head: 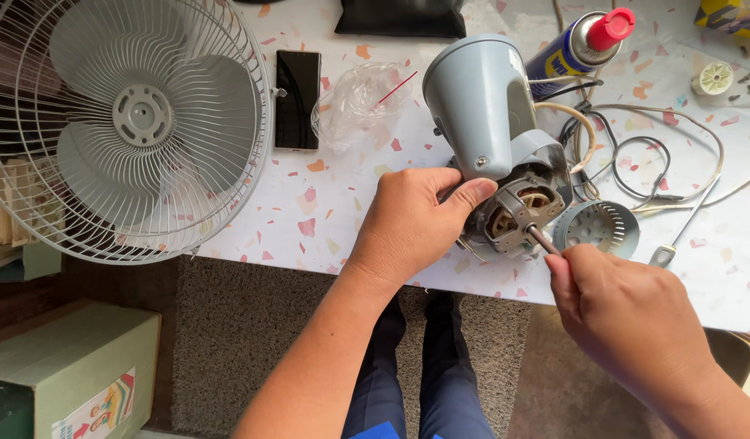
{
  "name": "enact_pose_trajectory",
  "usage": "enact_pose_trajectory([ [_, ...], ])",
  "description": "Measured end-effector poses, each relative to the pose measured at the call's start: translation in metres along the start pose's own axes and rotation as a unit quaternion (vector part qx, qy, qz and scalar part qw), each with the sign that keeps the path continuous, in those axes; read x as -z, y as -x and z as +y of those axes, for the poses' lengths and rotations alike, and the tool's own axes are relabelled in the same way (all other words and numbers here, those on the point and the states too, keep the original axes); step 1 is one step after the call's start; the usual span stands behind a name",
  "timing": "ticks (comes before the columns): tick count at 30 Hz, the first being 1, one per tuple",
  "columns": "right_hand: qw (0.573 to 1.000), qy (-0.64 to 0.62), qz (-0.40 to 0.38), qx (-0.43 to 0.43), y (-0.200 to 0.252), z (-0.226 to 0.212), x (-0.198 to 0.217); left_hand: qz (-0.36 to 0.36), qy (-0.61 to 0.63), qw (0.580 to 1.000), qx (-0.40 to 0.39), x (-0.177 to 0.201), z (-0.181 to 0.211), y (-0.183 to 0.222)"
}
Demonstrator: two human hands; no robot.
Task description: The person walks through a building carrying a fan part and a broom, then uses a cloth to wipe the fan motor, uses a screwdriver to remove screws from the motor housing, and applies a spray lubricant to the motor components.
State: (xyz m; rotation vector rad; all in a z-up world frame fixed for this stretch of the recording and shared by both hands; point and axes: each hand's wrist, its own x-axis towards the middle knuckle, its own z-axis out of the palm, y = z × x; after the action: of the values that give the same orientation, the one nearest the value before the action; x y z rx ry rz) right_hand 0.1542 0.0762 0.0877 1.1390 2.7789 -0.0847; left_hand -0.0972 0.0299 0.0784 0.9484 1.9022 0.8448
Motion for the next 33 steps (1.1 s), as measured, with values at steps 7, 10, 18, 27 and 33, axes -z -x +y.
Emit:
enact_pose_trajectory([
  [7,0.994,0.073,0.045,0.074,0.002,-0.006,0.004,-0.022,-0.041,0.999,0.002,0.002,0.004,-0.003],
  [10,0.997,0.058,0.035,0.023,0.003,-0.003,-0.001,-0.021,-0.043,0.999,0.002,0.001,0.007,-0.005],
  [18,0.959,-0.106,-0.120,-0.235,-0.013,-0.013,0.023,-0.012,-0.049,0.999,-0.013,-0.007,0.020,-0.012],
  [27,0.962,-0.132,-0.075,-0.229,-0.005,-0.001,0.011,-0.011,-0.067,0.997,-0.029,-0.009,0.022,-0.020],
  [33,0.996,0.083,0.009,0.038,-0.006,0.018,0.016,-0.041,-0.080,0.996,0.003,0.000,0.034,-0.027],
])
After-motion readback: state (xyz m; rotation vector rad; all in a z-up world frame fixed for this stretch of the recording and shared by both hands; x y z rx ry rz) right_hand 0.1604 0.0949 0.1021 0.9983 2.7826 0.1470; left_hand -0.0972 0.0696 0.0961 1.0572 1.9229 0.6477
